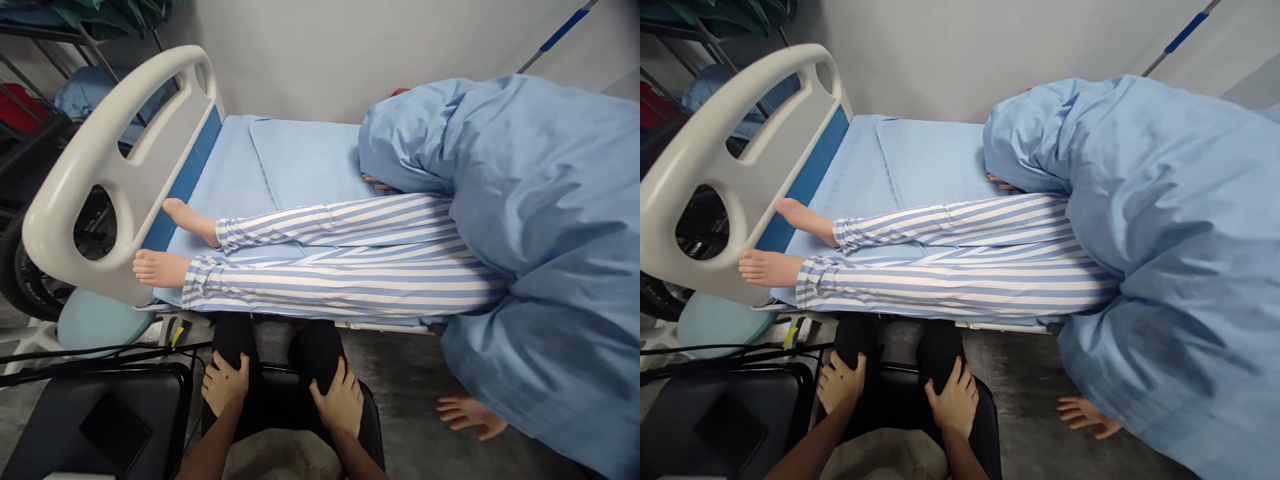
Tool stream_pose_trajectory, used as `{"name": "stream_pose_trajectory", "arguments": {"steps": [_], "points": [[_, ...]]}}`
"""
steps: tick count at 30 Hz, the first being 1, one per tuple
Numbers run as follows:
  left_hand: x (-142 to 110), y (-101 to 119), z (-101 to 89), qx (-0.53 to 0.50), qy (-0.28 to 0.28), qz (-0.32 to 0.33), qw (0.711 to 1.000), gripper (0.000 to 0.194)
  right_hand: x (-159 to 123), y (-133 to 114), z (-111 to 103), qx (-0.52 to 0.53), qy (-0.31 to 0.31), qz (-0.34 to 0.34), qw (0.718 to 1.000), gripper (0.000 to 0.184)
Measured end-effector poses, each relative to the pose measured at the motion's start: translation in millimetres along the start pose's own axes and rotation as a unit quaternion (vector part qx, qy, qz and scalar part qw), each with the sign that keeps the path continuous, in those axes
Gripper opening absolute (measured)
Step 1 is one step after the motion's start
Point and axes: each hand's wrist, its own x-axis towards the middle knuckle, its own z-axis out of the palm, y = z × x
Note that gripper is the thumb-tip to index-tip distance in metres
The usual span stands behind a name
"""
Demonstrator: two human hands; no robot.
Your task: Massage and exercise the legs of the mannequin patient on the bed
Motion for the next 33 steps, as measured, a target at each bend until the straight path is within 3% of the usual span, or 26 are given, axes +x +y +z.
{"name": "stream_pose_trajectory", "arguments": {"steps": [20, 33], "points": [[1, -3, 2.5, -0.024, 0.010, 0.000, 1.000, 0.072, 3, 5, 2, 0.007, 0.009, -0.009, 1.000, 0.073], [3, -4, 2.8, -0.008, -0.014, 0.005, 1.000, 0.074, 5, 10, 1, 0.020, -0.002, -0.019, 1.000, 0.072]]}}
